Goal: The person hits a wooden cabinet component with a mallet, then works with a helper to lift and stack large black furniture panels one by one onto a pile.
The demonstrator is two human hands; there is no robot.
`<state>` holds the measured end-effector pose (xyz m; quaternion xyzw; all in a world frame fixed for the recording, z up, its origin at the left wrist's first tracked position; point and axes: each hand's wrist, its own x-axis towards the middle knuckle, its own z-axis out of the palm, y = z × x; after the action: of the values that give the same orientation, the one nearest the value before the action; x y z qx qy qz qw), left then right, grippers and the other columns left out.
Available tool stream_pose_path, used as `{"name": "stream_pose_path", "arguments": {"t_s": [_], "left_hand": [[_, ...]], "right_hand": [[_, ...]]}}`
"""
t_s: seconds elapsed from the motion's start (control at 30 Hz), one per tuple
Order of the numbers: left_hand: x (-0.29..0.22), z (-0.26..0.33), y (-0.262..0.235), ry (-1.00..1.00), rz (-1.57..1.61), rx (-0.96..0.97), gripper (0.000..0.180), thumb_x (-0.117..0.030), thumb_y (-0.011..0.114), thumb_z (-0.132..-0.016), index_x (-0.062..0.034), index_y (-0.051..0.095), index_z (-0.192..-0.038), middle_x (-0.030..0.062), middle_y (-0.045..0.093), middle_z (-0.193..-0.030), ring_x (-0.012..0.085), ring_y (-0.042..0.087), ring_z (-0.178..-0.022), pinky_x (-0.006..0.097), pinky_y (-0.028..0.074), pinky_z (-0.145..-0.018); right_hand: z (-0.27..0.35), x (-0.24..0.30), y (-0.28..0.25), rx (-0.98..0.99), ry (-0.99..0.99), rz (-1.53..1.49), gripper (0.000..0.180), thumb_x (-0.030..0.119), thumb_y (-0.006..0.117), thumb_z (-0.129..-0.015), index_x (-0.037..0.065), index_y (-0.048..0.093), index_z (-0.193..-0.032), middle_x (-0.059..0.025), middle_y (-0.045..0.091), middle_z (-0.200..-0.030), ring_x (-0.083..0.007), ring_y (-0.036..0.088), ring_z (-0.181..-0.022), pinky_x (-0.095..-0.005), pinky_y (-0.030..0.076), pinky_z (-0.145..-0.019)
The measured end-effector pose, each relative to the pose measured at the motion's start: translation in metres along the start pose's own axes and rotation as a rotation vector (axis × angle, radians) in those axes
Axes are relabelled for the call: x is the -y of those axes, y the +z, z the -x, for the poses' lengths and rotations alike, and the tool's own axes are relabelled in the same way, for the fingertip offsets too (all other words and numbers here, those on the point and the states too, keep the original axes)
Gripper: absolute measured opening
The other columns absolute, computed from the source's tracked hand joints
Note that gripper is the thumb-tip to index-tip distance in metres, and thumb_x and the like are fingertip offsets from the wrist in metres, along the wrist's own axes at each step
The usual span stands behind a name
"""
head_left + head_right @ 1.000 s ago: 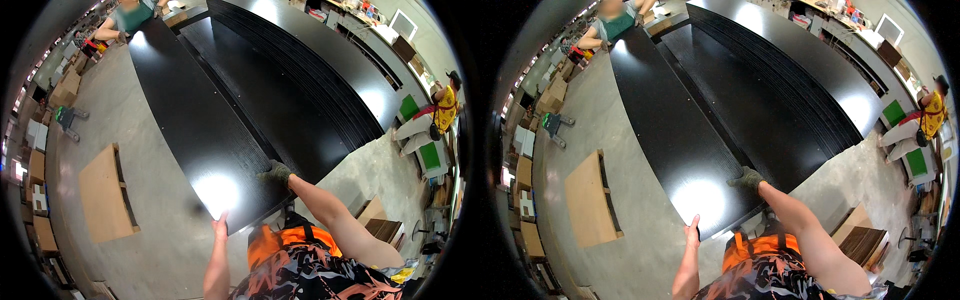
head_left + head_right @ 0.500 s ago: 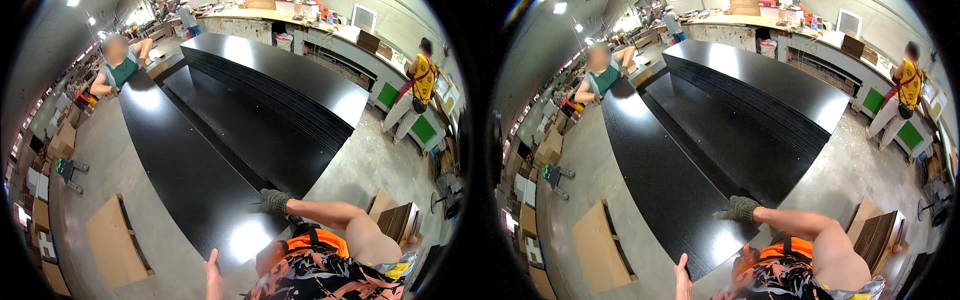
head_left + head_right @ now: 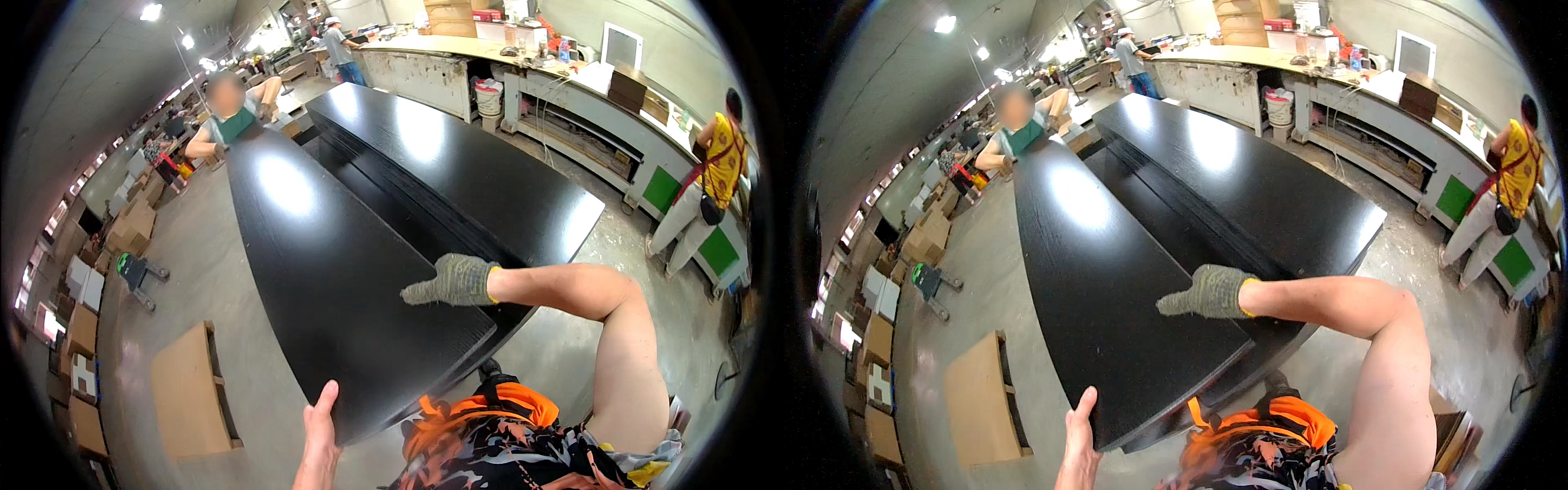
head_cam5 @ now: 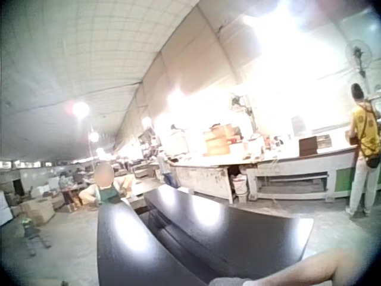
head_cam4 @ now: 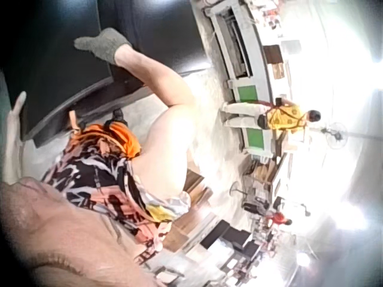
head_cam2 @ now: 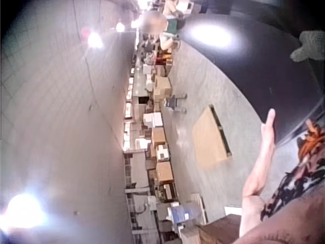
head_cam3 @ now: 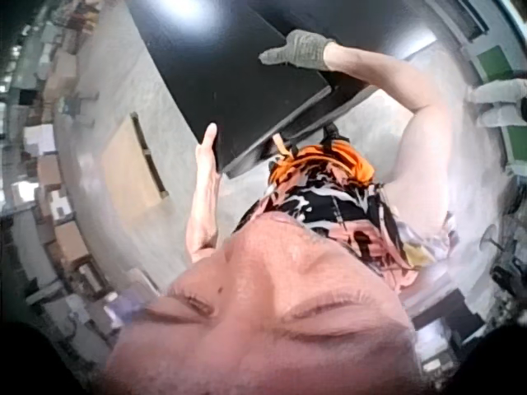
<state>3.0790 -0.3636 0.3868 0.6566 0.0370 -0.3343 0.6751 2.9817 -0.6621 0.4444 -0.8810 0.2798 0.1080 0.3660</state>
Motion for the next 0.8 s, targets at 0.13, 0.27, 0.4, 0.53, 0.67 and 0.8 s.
{"name": "stream_pose_path", "arguments": {"t_s": [0.13,0.27,0.4,0.53,0.67,0.8], "left_hand": [[-0.005,-0.005,0.057,-0.011,-0.023,0.03,0.042,-0.028,0.064,-0.084,0.0095,0.058,-0.102,0.0145,0.064,-0.097,0.0201,0.064,-0.082,0.033,0.053,-0.069],[-0.011,-0.008,0.122,-0.019,-0.005,0.054,0.039,-0.027,0.063,-0.085,0.0093,0.059,-0.097,0.015,0.065,-0.09,0.0201,0.064,-0.076,0.032,0.053,-0.066],[0.002,-0.025,0.156,-0.068,-0.032,0.1,0.047,-0.03,0.066,-0.083,0.0112,0.055,-0.102,0.0168,0.063,-0.095,0.0204,0.064,-0.076,0.032,0.054,-0.062],[0.018,-0.038,0.171,-0.128,-0.121,0.061,0.07,-0.038,0.067,-0.08,0.0141,0.04,-0.118,0.0203,0.057,-0.11,0.0233,0.061,-0.092,0.039,0.051,-0.075],[0.044,-0.055,0.167,-0.129,-0.256,0.029,0.088,-0.049,0.067,-0.077,0.015,0.029,-0.124,0.0221,0.052,-0.117,0.0261,0.051,-0.11,0.044,0.036,-0.095],[0.052,-0.047,0.177,-0.139,-0.176,0.047,0.084,-0.047,0.068,-0.076,0.0147,0.031,-0.12,0.0226,0.053,-0.115,0.0257,0.051,-0.111,0.039,0.035,-0.098]], "right_hand": [[-0.005,-0.036,-0.046,-0.005,0.018,-0.028,0.079,0.07,0.059,-0.069,-0.007,0.064,-0.084,-0.0174,0.061,-0.074,-0.0257,0.061,-0.075,-0.036,0.047,-0.073],[-0.01,-0.075,-0.084,-0.054,0.072,-0.058,0.077,0.066,0.063,-0.069,-0.008,0.065,-0.09,-0.0177,0.063,-0.077,-0.0255,0.062,-0.079,-0.0342,0.047,-0.075],[-0.019,-0.113,-0.106,-0.046,0.11,-0.105,0.083,0.067,0.065,-0.065,-0.009,0.063,-0.098,-0.0199,0.065,-0.086,-0.0277,0.063,-0.085,-0.0351,0.047,-0.079],[-0.031,-0.147,-0.109,-0.054,0.13,-0.11,0.087,0.067,0.066,-0.063,-0.011,0.06,-0.103,-0.0226,0.064,-0.096,-0.0296,0.062,-0.093,-0.0354,0.046,-0.082],[-0.028,-0.156,-0.115,-0.024,0.119,-0.047,0.09,0.068,0.065,-0.064,-0.011,0.059,-0.106,-0.0235,0.063,-0.101,-0.031,0.06,-0.099,-0.0349,0.045,-0.085],[-0.025,-0.157,-0.119,-0.003,0.122,0.059,0.089,0.07,0.061,-0.065,-0.009,0.06,-0.105,-0.0224,0.063,-0.101,-0.0314,0.06,-0.099,-0.0355,0.045,-0.086]]}}
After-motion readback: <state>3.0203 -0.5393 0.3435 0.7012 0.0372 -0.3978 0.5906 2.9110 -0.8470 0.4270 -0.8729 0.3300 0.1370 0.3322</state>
